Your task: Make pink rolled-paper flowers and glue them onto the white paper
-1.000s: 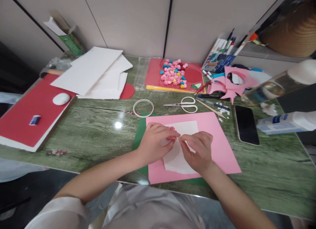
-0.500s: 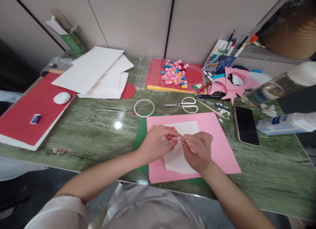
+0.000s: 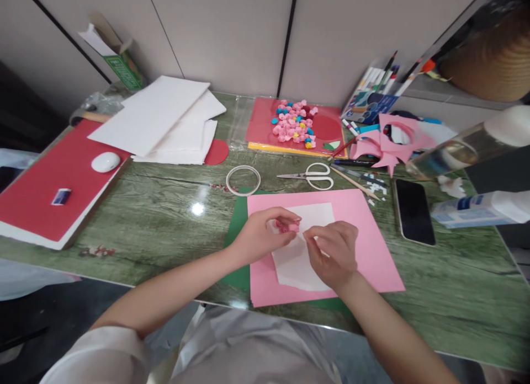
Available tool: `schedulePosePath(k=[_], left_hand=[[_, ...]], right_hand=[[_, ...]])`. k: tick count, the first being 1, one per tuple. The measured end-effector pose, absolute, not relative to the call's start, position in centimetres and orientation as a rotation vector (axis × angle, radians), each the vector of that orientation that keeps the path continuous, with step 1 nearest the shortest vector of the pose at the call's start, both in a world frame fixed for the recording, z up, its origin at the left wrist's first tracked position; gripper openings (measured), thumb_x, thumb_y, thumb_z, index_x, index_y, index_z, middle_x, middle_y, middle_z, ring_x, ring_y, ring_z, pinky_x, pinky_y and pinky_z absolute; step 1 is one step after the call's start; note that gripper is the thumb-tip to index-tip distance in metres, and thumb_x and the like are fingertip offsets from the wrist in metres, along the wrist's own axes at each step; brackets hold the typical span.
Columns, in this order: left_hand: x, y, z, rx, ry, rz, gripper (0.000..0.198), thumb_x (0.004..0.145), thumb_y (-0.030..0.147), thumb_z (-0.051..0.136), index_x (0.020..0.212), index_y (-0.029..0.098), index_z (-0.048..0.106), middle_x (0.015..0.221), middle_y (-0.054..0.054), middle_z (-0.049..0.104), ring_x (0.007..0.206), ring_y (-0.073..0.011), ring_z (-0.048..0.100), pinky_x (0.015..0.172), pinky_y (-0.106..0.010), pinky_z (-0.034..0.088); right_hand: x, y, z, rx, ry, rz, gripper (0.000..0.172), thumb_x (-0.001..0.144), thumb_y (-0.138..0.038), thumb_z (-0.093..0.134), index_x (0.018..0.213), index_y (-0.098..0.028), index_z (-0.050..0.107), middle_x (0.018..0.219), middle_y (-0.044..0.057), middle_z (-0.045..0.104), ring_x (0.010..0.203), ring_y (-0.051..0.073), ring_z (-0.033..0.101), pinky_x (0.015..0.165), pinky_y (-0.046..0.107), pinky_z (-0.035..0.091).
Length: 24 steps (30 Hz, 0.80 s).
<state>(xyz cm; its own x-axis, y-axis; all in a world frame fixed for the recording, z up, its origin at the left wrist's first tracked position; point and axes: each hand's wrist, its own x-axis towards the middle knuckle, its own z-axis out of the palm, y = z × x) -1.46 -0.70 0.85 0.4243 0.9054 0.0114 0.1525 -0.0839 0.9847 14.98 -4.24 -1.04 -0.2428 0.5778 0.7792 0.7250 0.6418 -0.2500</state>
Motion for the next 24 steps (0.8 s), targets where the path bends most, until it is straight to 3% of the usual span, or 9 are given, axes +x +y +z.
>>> schedulePosePath(k=[7, 11, 18, 24], left_hand=[[-1.5, -0.9, 1.1, 1.751, 1.033, 0.840, 0.021, 0.067, 0.010, 0.061, 0.086, 0.019, 0.065, 0.087, -0.002, 0.069, 0.077, -0.0134, 0.061, 0.074, -0.029, 0.048], [-1.8, -1.1, 0.6, 2.020, 1.088, 0.875, 0.020, 0.071, 0.015, 0.059, 0.089, 0.023, 0.064, 0.084, 0.001, 0.069, 0.079, -0.0144, 0.060, 0.083, -0.036, 0.038], [-2.0, -1.5, 0.0, 2.319, 1.078, 0.878, 0.019, 0.077, 0.019, 0.053, 0.093, 0.024, 0.062, 0.086, 0.002, 0.068, 0.084, -0.0152, 0.056, 0.083, -0.036, 0.030], [-2.1, -1.4, 0.2, 2.247, 1.079, 0.870, 0.018, 0.076, 0.019, 0.053, 0.091, 0.023, 0.063, 0.086, 0.000, 0.068, 0.084, -0.0155, 0.056, 0.084, -0.035, 0.030]], right_hand=[[15.0, -3.9, -0.8, -1.057, -1.847, -0.267, 0.038, 0.065, -0.005, 0.065, 0.091, -0.027, 0.048, 0.070, -0.005, 0.066, 0.069, 0.014, 0.053, 0.074, 0.033, 0.040], [14.8, -3.8, -0.6, -1.104, -1.848, -0.279, 0.033, 0.068, -0.006, 0.065, 0.086, -0.027, 0.047, 0.069, -0.006, 0.066, 0.068, 0.014, 0.054, 0.074, 0.034, 0.039], [15.0, -4.1, -1.0, -1.049, -1.930, -0.290, 0.030, 0.070, -0.005, 0.061, 0.086, -0.026, 0.048, 0.074, -0.006, 0.068, 0.069, 0.013, 0.053, 0.077, 0.036, 0.037], [14.9, -4.2, -0.7, -1.034, -1.975, -0.300, 0.024, 0.073, -0.006, 0.057, 0.084, -0.025, 0.047, 0.073, -0.005, 0.068, 0.066, 0.014, 0.048, 0.069, 0.032, 0.036]])
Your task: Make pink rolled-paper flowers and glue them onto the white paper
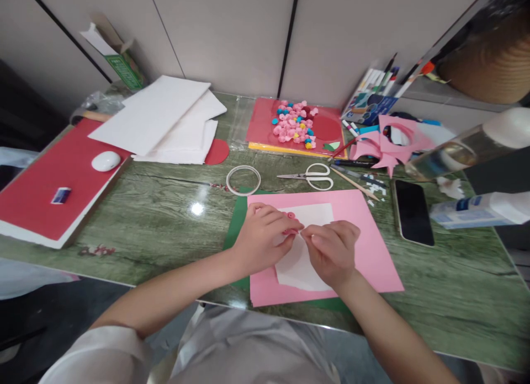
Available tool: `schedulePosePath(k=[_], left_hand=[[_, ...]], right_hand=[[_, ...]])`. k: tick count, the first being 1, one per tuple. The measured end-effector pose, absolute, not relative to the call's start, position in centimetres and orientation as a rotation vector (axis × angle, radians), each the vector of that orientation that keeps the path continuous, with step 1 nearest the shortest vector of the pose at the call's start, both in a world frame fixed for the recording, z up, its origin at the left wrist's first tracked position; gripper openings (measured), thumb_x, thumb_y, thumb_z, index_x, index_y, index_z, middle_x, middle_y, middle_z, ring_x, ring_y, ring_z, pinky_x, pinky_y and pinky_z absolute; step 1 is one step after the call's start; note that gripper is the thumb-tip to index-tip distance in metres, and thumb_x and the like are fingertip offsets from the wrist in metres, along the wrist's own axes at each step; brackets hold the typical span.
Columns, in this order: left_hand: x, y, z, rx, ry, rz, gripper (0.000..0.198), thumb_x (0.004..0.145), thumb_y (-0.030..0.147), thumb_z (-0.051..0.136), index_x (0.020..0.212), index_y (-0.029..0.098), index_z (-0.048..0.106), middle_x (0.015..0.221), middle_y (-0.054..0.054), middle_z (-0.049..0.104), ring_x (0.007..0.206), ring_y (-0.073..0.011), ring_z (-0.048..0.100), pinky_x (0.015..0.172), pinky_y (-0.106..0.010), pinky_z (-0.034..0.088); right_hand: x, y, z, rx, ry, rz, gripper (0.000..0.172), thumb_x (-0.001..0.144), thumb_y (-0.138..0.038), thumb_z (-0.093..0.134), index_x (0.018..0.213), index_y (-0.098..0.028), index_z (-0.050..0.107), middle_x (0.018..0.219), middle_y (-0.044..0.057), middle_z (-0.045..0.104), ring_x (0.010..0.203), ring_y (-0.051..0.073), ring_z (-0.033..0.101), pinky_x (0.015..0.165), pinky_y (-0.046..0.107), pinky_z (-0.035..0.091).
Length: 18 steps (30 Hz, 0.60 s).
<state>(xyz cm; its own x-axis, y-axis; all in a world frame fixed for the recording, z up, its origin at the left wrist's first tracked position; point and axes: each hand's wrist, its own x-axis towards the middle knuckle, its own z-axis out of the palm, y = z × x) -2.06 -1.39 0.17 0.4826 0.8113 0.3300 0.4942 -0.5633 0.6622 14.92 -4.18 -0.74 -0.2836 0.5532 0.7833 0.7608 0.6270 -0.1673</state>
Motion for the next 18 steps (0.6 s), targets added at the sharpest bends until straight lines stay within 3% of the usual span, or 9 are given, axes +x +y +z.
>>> schedulePosePath(k=[8, 13, 18], left_hand=[[-1.5, -1.3, 1.1, 1.596, 0.938, 0.770, 0.019, 0.068, 0.015, 0.063, 0.086, 0.018, 0.064, 0.085, -0.003, 0.066, 0.078, -0.0136, 0.058, 0.077, -0.029, 0.043], [-1.7, -0.5, 0.3, 1.178, 0.885, 0.798, 0.038, 0.066, 0.018, 0.068, 0.102, 0.017, 0.058, 0.075, -0.002, 0.064, 0.074, -0.0130, 0.060, 0.074, -0.028, 0.045], [-1.7, -0.1, -0.8, 0.923, 0.803, 0.802, 0.030, 0.066, 0.024, 0.070, 0.092, 0.015, 0.060, 0.080, -0.005, 0.066, 0.071, -0.0137, 0.062, 0.072, -0.031, 0.049]], right_hand=[[15.8, -4.5, -0.8, -1.060, -2.028, -0.289, 0.020, 0.076, -0.013, 0.051, 0.087, -0.029, 0.048, 0.075, -0.006, 0.067, 0.063, 0.013, 0.048, 0.064, 0.030, 0.033], [16.0, -4.6, -0.8, -1.024, -1.996, -0.231, 0.026, 0.071, -0.005, 0.056, 0.079, -0.028, 0.046, 0.074, -0.008, 0.066, 0.059, 0.011, 0.047, 0.061, 0.029, 0.034], [14.8, -4.4, -0.8, -1.188, -1.631, 0.275, 0.033, 0.070, -0.008, 0.061, 0.091, -0.030, 0.049, 0.067, -0.006, 0.061, 0.061, 0.013, 0.052, 0.064, 0.032, 0.038]])
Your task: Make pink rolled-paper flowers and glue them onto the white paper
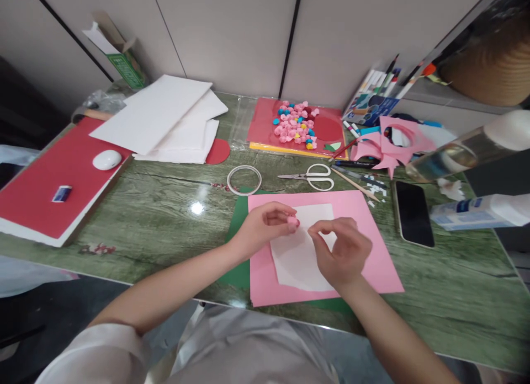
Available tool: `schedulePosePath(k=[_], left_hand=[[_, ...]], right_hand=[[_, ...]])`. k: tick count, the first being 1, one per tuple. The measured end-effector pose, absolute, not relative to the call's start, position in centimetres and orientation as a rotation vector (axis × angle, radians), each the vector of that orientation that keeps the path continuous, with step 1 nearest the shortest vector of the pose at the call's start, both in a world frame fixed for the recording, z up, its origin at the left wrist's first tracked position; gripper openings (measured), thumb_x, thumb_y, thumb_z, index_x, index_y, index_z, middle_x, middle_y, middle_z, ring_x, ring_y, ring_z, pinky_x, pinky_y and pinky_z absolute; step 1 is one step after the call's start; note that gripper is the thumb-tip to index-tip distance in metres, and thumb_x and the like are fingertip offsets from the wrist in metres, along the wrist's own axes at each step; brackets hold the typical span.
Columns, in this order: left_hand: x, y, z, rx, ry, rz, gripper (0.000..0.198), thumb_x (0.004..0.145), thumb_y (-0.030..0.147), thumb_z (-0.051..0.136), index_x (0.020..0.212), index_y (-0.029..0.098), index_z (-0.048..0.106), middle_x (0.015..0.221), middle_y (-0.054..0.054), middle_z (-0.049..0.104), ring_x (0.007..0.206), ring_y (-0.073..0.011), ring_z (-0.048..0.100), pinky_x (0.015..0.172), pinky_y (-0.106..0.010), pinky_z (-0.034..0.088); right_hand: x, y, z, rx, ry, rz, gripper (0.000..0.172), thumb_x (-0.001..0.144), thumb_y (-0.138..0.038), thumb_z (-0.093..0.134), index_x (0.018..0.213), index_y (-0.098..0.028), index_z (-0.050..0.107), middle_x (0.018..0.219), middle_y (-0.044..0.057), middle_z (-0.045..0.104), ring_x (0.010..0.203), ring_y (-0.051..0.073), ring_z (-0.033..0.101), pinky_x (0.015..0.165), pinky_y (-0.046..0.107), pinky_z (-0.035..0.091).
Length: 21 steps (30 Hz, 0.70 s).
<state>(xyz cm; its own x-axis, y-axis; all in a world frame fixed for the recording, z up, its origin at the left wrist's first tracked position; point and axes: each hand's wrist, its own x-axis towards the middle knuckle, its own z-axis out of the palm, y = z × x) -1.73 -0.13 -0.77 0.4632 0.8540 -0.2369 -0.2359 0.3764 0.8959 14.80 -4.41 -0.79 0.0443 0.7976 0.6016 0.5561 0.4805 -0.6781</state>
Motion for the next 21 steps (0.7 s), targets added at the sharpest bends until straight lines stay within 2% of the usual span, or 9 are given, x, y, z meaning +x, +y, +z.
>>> schedulePosePath(k=[3, 8, 13, 21], left_hand=[[-1.6, -0.2, -1.1, 0.902, 0.802, 0.809, 0.026, 0.064, 0.025, 0.072, 0.086, 0.013, 0.065, 0.086, -0.007, 0.067, 0.074, -0.0143, 0.063, 0.073, -0.030, 0.049], [-1.6, -0.1, -1.3, 0.902, 0.832, 0.811, 0.030, 0.064, 0.024, 0.072, 0.091, 0.013, 0.067, 0.086, -0.008, 0.068, 0.072, -0.0138, 0.062, 0.070, -0.029, 0.049], [-1.6, -0.2, -1.1, 1.014, 0.878, 0.809, 0.027, 0.067, 0.024, 0.069, 0.092, 0.014, 0.068, 0.087, -0.008, 0.068, 0.069, -0.0125, 0.060, 0.070, -0.029, 0.049], [-1.3, -0.4, -0.8, 1.115, 0.916, 0.844, 0.025, 0.067, 0.021, 0.068, 0.091, 0.015, 0.069, 0.089, -0.007, 0.066, 0.073, -0.0132, 0.062, 0.076, -0.030, 0.051]], right_hand=[[14.0, -4.2, -0.3, -1.216, -1.315, 0.734, 0.043, 0.073, -0.013, 0.061, 0.107, -0.029, 0.040, 0.069, -0.005, 0.059, 0.066, 0.015, 0.056, 0.065, 0.033, 0.041], [13.8, -4.0, 0.4, -1.271, -1.081, 1.101, 0.043, 0.071, -0.018, 0.063, 0.106, -0.027, 0.038, 0.069, -0.004, 0.059, 0.067, 0.014, 0.055, 0.064, 0.031, 0.040], [13.8, -4.0, -0.1, -1.273, -1.074, 1.168, 0.044, 0.072, -0.019, 0.063, 0.106, -0.027, 0.038, 0.070, -0.004, 0.060, 0.068, 0.013, 0.054, 0.070, 0.032, 0.040], [13.6, -4.0, -0.8, -1.333, -1.219, 1.009, 0.041, 0.073, -0.023, 0.063, 0.106, -0.025, 0.038, 0.071, -0.004, 0.061, 0.070, 0.014, 0.055, 0.071, 0.033, 0.041]])
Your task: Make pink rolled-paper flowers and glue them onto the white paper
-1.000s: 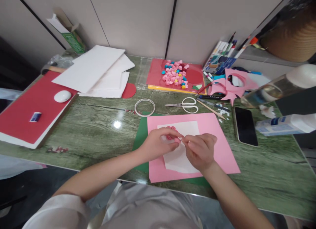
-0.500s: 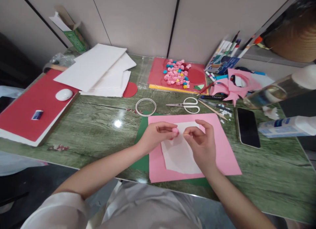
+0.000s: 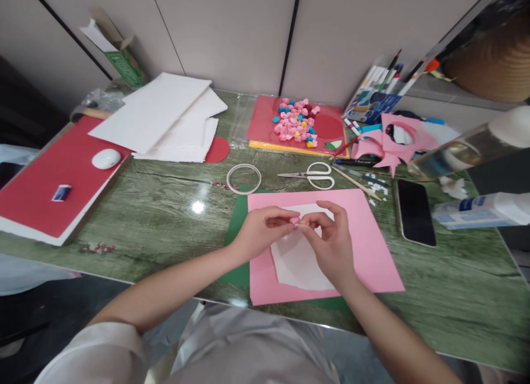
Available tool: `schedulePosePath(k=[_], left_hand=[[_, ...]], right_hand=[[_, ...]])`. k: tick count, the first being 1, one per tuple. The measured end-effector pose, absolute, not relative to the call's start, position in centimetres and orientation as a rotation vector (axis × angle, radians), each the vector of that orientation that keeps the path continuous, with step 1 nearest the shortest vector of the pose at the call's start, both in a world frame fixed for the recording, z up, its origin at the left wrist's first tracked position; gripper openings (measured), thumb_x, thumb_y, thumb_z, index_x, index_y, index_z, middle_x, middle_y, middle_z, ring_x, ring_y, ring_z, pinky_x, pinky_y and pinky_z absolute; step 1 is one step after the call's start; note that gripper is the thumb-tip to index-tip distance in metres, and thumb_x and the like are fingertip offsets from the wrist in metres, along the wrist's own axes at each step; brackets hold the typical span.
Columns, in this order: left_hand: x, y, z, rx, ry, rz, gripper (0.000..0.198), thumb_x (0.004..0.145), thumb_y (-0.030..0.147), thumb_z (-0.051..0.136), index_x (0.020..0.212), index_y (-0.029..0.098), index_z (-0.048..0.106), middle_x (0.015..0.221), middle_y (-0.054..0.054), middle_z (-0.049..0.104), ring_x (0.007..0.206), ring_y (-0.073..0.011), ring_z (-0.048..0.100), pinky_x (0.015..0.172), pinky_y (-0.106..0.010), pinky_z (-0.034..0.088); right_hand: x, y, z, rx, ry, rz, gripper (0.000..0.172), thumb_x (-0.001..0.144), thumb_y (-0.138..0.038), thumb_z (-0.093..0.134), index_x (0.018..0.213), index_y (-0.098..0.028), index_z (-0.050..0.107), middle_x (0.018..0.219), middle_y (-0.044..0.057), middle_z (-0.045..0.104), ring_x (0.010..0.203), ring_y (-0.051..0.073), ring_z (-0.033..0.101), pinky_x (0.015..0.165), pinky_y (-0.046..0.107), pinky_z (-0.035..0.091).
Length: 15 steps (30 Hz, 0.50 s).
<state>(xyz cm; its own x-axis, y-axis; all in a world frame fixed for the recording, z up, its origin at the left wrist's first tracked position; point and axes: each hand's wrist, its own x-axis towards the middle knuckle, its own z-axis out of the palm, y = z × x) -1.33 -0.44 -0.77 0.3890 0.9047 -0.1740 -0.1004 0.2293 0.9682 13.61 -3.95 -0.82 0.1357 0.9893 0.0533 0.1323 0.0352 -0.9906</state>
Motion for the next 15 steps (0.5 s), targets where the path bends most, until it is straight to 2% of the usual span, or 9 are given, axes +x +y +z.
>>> schedulePosePath(k=[15], left_hand=[[-1.58, -0.71, -1.16, 1.231, 0.949, 0.837, 0.025, 0.070, 0.025, 0.065, 0.095, 0.017, 0.068, 0.090, -0.007, 0.065, 0.081, -0.0157, 0.062, 0.079, -0.031, 0.050]], right_hand=[[13.58, -4.03, -0.88, -1.403, -1.316, 0.860, 0.038, 0.074, -0.022, 0.061, 0.106, -0.024, 0.041, 0.073, -0.003, 0.060, 0.071, 0.015, 0.057, 0.069, 0.033, 0.043]])
